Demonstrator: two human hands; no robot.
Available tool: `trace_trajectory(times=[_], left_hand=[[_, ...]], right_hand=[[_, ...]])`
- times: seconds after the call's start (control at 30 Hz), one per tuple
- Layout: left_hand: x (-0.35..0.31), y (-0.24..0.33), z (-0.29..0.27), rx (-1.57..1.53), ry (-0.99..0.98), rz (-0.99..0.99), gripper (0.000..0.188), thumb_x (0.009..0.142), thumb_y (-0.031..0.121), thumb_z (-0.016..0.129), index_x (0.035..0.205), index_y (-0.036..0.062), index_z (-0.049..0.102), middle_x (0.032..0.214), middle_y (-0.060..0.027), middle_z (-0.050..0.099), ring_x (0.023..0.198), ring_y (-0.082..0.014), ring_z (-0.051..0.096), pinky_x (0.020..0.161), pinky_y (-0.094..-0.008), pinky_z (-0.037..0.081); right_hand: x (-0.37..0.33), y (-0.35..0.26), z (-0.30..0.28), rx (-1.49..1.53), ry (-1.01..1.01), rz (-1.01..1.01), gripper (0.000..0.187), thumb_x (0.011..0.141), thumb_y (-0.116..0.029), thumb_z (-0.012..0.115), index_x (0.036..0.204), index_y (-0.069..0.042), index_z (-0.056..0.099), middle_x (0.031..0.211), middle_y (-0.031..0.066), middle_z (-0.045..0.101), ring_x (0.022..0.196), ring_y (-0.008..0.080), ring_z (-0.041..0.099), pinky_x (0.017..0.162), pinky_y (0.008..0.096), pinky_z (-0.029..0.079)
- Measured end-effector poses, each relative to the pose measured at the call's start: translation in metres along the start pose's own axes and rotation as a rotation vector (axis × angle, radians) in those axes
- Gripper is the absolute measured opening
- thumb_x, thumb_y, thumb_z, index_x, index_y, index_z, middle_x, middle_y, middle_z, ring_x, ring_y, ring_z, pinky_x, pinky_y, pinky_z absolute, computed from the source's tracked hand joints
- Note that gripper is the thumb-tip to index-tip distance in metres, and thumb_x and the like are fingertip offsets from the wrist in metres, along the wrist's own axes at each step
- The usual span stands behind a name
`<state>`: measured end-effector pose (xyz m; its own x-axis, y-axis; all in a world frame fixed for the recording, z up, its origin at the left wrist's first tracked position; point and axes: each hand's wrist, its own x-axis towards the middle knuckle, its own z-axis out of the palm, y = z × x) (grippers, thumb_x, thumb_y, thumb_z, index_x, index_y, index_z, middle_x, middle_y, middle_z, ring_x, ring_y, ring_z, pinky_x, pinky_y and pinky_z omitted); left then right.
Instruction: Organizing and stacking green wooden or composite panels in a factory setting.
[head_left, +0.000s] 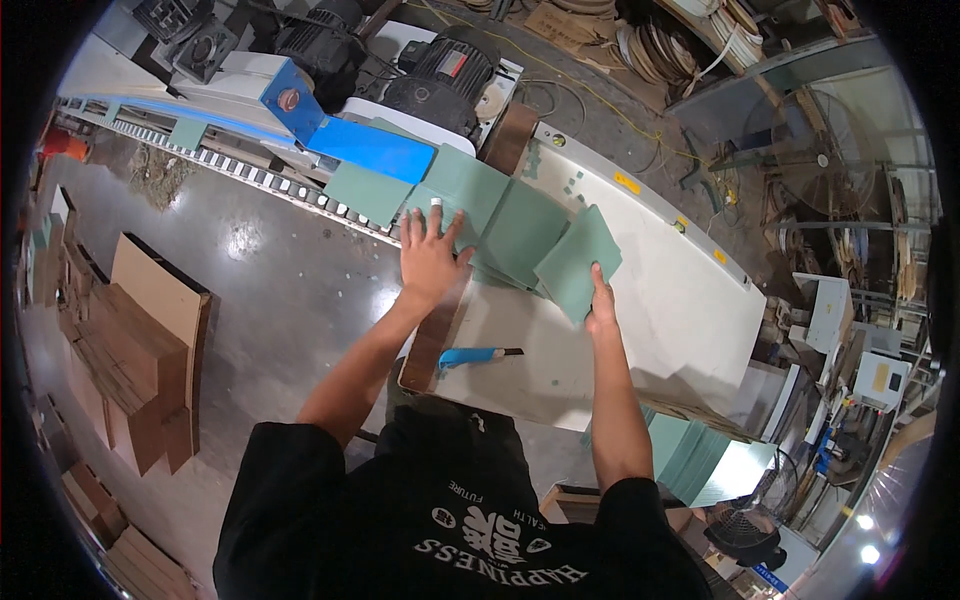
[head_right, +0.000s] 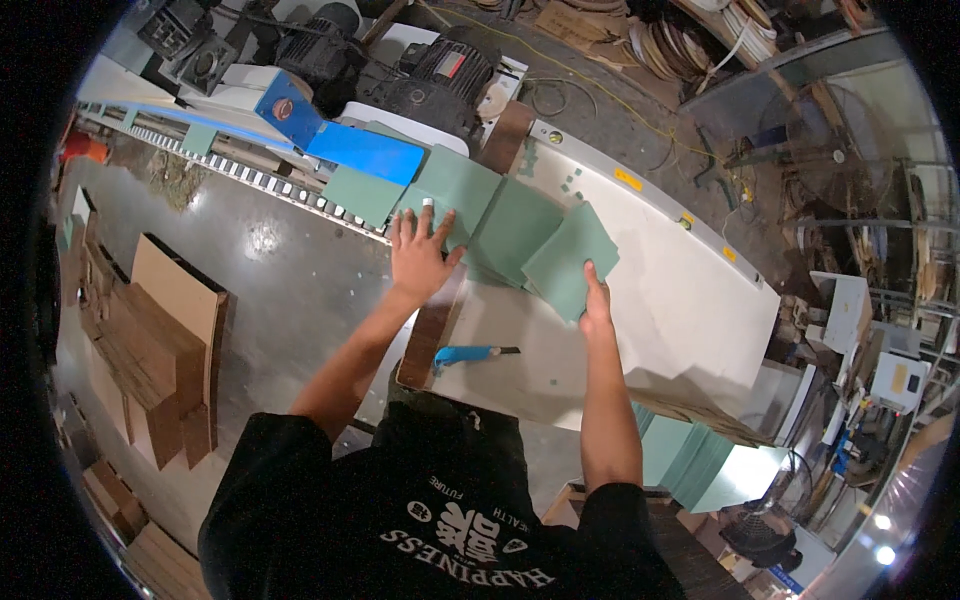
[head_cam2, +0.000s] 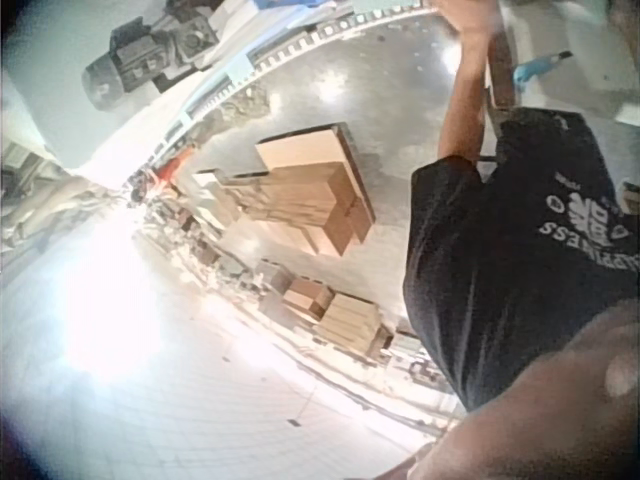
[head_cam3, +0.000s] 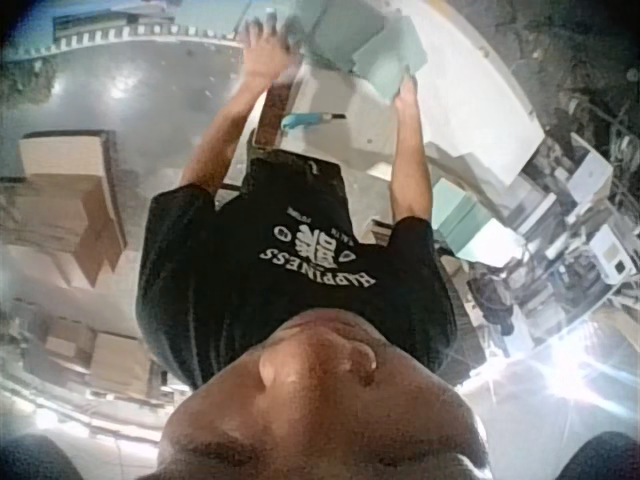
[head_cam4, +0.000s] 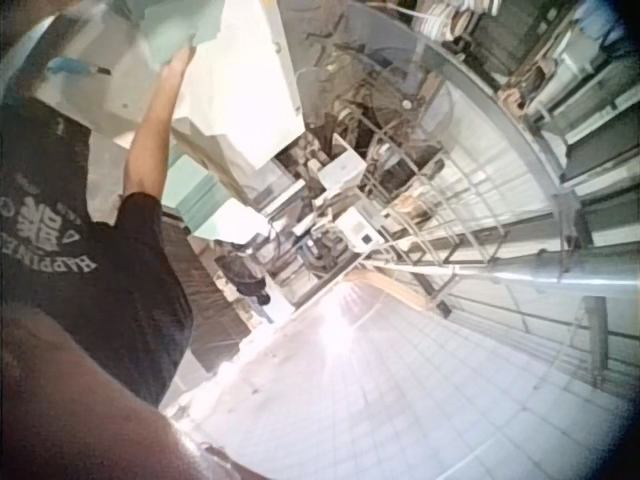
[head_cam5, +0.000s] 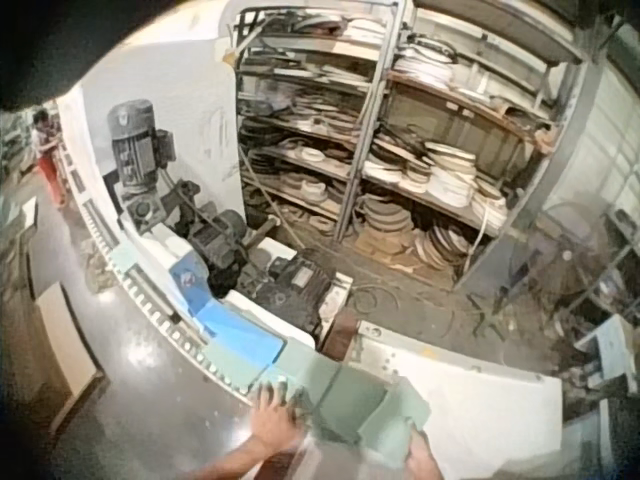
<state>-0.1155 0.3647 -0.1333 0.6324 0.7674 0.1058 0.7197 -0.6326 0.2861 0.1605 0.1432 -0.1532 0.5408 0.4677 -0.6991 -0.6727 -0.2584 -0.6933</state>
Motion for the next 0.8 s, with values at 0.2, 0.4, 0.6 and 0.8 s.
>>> trace_trajectory(times=[0.2,0.4,0.6,0.8], left_hand=[[-0.012,0.031,0.007,-0.084,0.017,0.086,0.065,0.086,0.037,0.076,0.147,0.0204,0.059,0.153,-0.0176,0.049,0.138,-0.0459,0.045,0.122,-0.0564,0.027],[0.003,0.010,-0.002,-0.267,0.226,-0.156,0.070,0.080,0.033,0.082,0.142,0.0113,0.058,0.139,-0.0192,0.059,0.126,-0.0401,0.054,0.110,-0.0562,0.038],[0.019,0.003,-0.005,-0.217,0.082,-0.240,0.069,0.077,0.038,0.086,0.132,0.0044,0.059,0.128,-0.0193,0.062,0.102,-0.0412,0.066,0.083,-0.0527,0.051],[0.017,0.003,0.022,-0.316,0.162,-0.384,0.061,0.082,0.040,0.085,0.126,0.0033,0.063,0.119,-0.0160,0.068,0.090,-0.0306,0.071,0.072,-0.0463,0.053]], right_hand=[[0.014,-0.004,0.044,-0.215,0.037,-0.165,0.067,0.092,-0.031,0.083,0.144,-0.001,0.052,0.131,0.0116,0.065,0.120,0.0252,0.062,0.104,0.0404,0.051],[0.019,0.006,0.053,-0.205,0.043,-0.210,0.078,0.089,-0.026,0.086,0.149,-0.004,0.041,0.140,0.0114,0.058,0.129,0.0261,0.056,0.106,0.0413,0.049],[0.019,-0.004,0.057,-0.289,0.015,-0.072,0.088,0.090,-0.029,0.084,0.158,-0.008,0.032,0.152,0.0151,0.050,0.142,0.0299,0.047,0.115,0.0455,0.041],[0.015,-0.005,0.058,-0.352,0.019,-0.040,0.088,0.093,-0.033,0.080,0.161,-0.009,0.028,0.159,0.0145,0.043,0.148,0.0312,0.039,0.119,0.0467,0.037]])
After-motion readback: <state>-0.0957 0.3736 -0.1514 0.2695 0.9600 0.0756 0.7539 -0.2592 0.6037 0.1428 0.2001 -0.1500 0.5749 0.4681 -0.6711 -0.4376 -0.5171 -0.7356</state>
